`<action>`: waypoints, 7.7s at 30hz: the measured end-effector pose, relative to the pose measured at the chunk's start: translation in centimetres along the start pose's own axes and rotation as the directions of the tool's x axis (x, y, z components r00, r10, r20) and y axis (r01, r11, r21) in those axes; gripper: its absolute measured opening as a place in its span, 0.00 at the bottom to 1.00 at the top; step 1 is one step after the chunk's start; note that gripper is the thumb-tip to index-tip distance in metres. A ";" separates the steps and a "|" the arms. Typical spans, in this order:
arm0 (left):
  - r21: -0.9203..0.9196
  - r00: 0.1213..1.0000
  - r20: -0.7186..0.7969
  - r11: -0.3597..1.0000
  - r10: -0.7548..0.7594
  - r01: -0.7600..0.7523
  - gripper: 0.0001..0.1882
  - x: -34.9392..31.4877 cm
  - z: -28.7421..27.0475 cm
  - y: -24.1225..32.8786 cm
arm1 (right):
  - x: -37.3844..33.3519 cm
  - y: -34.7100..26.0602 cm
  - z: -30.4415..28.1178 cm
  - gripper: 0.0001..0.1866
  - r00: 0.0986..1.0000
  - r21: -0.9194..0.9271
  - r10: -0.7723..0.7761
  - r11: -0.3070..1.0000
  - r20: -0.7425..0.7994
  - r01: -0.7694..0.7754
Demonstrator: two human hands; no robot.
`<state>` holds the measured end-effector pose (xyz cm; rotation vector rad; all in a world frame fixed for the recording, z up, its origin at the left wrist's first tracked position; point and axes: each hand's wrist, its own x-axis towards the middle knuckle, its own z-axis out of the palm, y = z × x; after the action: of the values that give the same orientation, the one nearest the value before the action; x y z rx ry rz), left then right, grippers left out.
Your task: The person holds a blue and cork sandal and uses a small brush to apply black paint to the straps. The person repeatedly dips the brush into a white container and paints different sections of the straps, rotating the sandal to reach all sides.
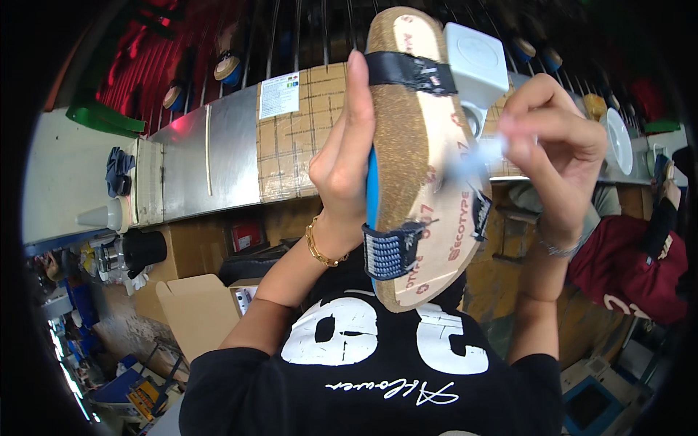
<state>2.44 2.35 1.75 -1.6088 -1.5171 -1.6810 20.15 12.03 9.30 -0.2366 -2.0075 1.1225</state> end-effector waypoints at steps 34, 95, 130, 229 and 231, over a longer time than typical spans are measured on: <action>0.290 0.997 0.064 0.957 -0.045 0.024 0.46 0.8 -1.3 -1.3 | -3.0 -2.5 3.4 0.19 0.957 -0.524 -0.215 0.847 -0.196 0.083; 0.121 0.950 0.122 0.954 -0.287 0.273 0.47 -0.4 -1.2 -3.1 | -6.0 -3.7 5.4 0.21 0.982 -0.531 -0.060 0.846 -0.178 -0.044; -0.122 0.785 0.459 0.846 -0.417 0.520 0.42 -0.6 -2.4 -3.3 | -4.6 -1.4 2.0 0.14 0.998 -0.184 -0.025 0.982 0.054 0.034; -0.530 0.573 0.752 0.218 -0.325 0.820 0.54 -0.5 -1.7 2.6 | -2.4 -2.3 1.9 0.17 0.885 -0.588 -0.323 0.806 -0.336 0.071; -0.541 0.578 0.746 0.204 -0.332 0.816 0.53 -0.4 -1.8 2.8 | -2.4 -2.2 1.9 0.17 0.886 -0.564 -0.321 0.821 -0.334 0.085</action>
<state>3.98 -0.35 3.07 -2.1852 -1.7988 -3.1260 20.82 8.37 9.15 -0.4868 -1.8523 0.3019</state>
